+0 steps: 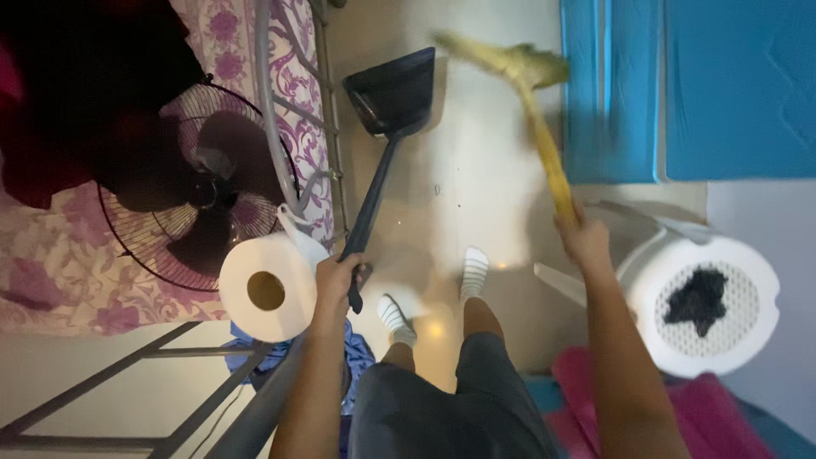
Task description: The person cleans a standing fan with a tissue, sweeps the floor with a broom and dustpan, and then reassembles the fan by attaching the blades and securing the front grille.
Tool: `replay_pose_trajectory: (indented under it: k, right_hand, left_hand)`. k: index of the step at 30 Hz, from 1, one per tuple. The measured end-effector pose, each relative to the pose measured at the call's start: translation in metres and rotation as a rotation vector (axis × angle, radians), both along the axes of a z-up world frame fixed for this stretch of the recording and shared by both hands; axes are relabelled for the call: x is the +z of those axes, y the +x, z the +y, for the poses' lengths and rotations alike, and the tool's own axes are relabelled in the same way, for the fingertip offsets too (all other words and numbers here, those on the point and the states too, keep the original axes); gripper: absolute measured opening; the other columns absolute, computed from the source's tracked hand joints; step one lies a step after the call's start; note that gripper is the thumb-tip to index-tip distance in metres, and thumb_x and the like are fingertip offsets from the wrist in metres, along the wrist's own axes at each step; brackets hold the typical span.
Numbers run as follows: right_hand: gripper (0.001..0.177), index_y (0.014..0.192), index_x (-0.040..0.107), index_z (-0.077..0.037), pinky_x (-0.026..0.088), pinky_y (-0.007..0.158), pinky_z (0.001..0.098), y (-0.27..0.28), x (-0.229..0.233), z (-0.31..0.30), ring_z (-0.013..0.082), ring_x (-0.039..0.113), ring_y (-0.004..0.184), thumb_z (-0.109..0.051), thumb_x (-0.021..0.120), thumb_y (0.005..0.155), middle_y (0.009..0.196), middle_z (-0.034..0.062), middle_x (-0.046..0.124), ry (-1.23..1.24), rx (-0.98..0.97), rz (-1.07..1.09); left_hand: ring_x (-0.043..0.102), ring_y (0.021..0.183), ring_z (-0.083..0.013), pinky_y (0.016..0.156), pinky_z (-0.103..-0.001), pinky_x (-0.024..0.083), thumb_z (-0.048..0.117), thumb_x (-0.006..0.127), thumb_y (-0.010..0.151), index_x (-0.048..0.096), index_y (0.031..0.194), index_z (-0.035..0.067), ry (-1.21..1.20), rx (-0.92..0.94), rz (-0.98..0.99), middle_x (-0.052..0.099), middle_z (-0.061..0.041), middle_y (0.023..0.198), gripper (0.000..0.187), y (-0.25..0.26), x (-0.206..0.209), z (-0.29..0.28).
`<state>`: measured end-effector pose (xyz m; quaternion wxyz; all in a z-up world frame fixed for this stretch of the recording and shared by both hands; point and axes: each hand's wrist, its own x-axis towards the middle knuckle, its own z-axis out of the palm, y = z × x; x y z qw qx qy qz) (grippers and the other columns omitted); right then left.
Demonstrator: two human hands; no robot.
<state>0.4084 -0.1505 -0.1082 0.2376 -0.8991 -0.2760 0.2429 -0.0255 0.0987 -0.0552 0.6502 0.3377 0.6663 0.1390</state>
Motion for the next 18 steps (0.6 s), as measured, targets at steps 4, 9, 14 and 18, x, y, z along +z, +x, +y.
replay_pose_trajectory:
  k: [4,9,14,18]
  right_hand:
    - [0.043,0.136,0.068,-0.021,0.048,0.057,0.0388,0.051,-0.067,0.128,0.0269,0.066,0.067,-0.027,0.071,0.094,0.091,0.018,0.071,-0.021,-0.367,0.448]
    - [0.034,0.119,0.074,-0.01,0.055,0.07,0.0467,-0.02,-0.151,0.201,0.0342,0.07,0.076,-0.02,0.069,0.087,0.09,0.0239,0.072,-0.22,0.201,0.098]
    - [0.028,0.118,0.072,-0.012,0.059,0.084,0.0478,-0.097,-0.118,0.114,0.0345,0.074,0.093,-0.019,0.062,0.093,0.1,0.0192,0.074,-0.55,0.649,0.043]
    - [0.038,0.136,0.056,-0.022,0.059,0.08,0.0471,-0.091,-0.049,0.049,0.0343,0.074,0.092,-0.017,0.053,0.099,0.101,0.0178,0.073,-0.624,0.543,0.15]
  left_hand:
    - [0.056,0.047,-0.015,0.045,-0.031,0.042,0.007,0.074,0.081,0.071,0.081,-0.013,0.055,-0.081,0.202,0.064,-0.009,0.061,0.02,0.025,0.012,0.023]
    - [0.055,0.044,-0.0153,0.044,-0.031,0.041,0.009,0.07,0.079,0.072,0.081,-0.003,0.163,-0.144,0.118,0.062,-0.006,0.058,0.012,0.047,0.022,0.047]
    - [0.055,0.047,-0.0138,0.047,-0.03,0.041,0.01,0.071,0.083,0.067,0.076,-0.005,0.177,-0.197,0.132,0.062,-0.007,0.06,0.017,0.058,0.026,0.058]
    - [0.054,0.049,-0.0132,0.047,-0.029,0.04,0.008,0.071,0.082,0.068,0.077,-0.004,0.177,-0.275,0.111,0.063,-0.006,0.063,0.013,0.043,0.023,0.055]
